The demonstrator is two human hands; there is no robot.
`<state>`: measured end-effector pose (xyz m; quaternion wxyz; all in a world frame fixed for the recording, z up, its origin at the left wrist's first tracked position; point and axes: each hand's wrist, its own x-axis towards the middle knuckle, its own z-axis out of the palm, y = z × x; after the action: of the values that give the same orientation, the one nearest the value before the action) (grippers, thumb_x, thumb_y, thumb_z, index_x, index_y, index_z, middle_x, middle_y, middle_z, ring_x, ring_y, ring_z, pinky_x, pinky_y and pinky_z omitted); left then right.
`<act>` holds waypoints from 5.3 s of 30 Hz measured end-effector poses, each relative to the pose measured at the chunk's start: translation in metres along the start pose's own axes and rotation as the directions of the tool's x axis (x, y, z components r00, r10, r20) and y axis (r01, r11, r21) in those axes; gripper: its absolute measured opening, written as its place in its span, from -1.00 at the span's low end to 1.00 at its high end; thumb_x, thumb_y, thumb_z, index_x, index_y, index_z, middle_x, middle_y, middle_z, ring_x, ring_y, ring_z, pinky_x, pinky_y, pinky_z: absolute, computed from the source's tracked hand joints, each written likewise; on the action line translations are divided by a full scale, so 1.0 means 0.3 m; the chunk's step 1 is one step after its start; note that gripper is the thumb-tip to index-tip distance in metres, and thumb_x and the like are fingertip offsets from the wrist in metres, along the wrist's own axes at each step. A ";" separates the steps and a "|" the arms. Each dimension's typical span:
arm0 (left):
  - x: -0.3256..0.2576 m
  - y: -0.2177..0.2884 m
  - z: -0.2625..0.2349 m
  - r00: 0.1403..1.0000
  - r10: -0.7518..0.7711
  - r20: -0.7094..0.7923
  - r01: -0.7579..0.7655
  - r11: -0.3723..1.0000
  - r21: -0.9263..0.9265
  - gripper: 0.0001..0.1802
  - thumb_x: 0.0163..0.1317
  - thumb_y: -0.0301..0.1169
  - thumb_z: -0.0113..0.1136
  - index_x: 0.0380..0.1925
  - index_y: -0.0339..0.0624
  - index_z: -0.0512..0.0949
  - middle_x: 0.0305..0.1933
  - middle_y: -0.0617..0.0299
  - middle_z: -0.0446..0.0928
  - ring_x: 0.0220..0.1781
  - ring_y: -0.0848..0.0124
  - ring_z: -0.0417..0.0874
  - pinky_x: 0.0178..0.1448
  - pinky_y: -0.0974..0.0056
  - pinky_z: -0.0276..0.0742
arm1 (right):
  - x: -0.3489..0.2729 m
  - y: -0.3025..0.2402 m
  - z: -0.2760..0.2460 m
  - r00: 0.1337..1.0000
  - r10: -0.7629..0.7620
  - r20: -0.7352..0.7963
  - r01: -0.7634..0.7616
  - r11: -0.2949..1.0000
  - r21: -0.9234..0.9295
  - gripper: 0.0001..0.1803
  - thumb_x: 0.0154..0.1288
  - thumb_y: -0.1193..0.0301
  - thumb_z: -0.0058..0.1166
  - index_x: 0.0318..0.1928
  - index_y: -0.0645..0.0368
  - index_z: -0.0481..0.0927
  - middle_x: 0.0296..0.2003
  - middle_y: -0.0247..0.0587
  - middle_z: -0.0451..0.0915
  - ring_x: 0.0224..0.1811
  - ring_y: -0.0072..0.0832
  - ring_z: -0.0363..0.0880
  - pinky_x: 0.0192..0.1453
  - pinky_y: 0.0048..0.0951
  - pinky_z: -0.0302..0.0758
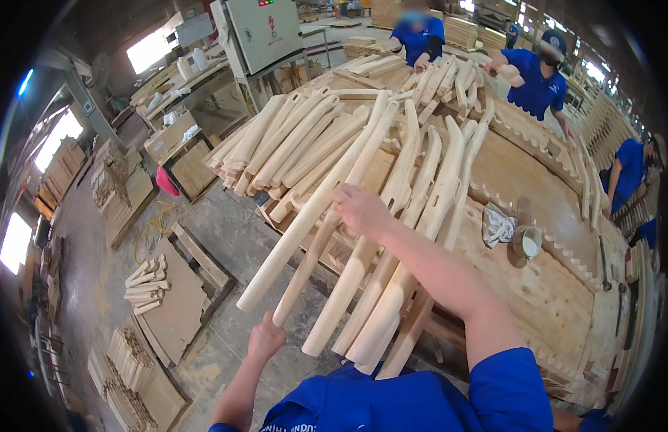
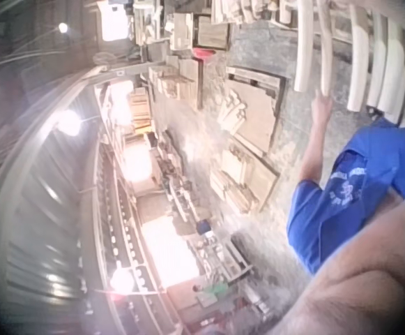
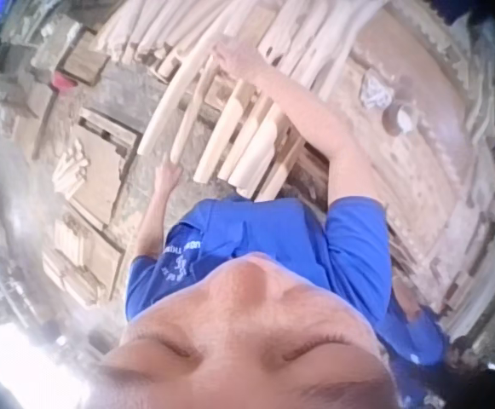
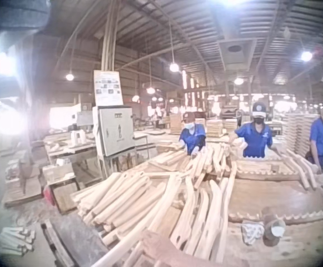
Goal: The person repeatedly picks up wooden chair legs, applies glue to the ends using a brush, and places them back on the workbench. The process is repeated for multiple pieces in a factory setting.
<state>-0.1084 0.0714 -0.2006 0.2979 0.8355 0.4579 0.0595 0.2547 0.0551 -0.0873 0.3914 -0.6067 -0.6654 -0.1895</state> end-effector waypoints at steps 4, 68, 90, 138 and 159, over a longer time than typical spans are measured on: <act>0.009 -0.010 0.011 0.999 0.033 0.003 -0.033 0.999 0.030 -0.45 -0.06 -0.33 0.14 0.03 -0.08 0.32 -0.38 -0.19 0.55 -0.28 -0.14 0.58 -0.17 -0.09 0.49 | 0.021 0.046 -0.077 0.900 0.423 0.102 -0.430 0.832 0.349 -0.87 0.26 0.46 -0.04 -0.40 0.24 0.39 -0.58 -0.20 0.49 -0.58 -0.52 0.53 -0.42 -0.47 0.47; 0.198 -0.187 0.158 0.691 0.306 0.655 0.583 0.301 -0.755 -0.24 -0.12 -0.41 0.31 0.16 -0.09 0.24 -0.43 0.27 0.42 -0.65 0.53 0.34 -0.59 0.47 0.26 | -0.285 0.075 -0.304 0.539 0.840 -0.060 -0.453 0.349 0.820 -0.84 0.29 0.41 0.05 -0.34 0.20 0.38 -0.48 -0.27 0.54 -0.57 -0.65 0.49 -0.45 -0.66 0.47; 0.183 0.399 -0.262 0.892 0.417 -0.173 -0.236 0.757 0.609 -0.25 0.02 -0.20 0.22 0.23 -0.09 0.19 -0.30 -0.06 0.54 -0.31 0.07 0.60 -0.22 0.09 0.51 | -0.299 0.048 -0.240 0.575 0.780 -0.247 -0.370 0.517 0.772 -0.85 0.29 0.44 0.05 -0.33 0.20 0.37 -0.46 -0.30 0.52 -0.53 -0.68 0.47 -0.42 -0.66 0.48; 0.323 -0.247 -0.059 0.520 0.476 0.709 0.599 0.389 -0.700 -0.13 -0.06 -0.52 0.20 0.29 0.01 0.04 -0.58 0.16 0.34 -0.68 0.41 0.40 -0.57 0.31 0.34 | 0.081 -0.016 0.087 0.893 0.427 0.141 -0.446 0.809 0.383 -0.83 0.25 0.43 0.01 -0.38 0.27 0.39 -0.61 -0.19 0.55 -0.56 -0.51 0.60 -0.45 -0.48 0.50; 0.362 -0.271 0.030 0.551 0.440 0.709 0.565 0.429 -0.705 -0.12 -0.13 -0.52 0.26 0.26 0.00 0.09 -0.58 0.18 0.37 -0.67 0.42 0.42 -0.55 0.31 0.38 | 0.083 -0.061 0.064 0.774 0.507 0.378 -0.633 0.608 0.480 -0.85 0.24 0.43 0.00 -0.35 0.24 0.36 -0.61 -0.09 0.45 -0.53 -0.21 0.51 -0.41 -0.32 0.41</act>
<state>-0.1022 0.1871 -0.2716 0.8725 0.4350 0.1862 -0.1220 0.2328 0.0819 -0.0765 0.5268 -0.6530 -0.4967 0.2221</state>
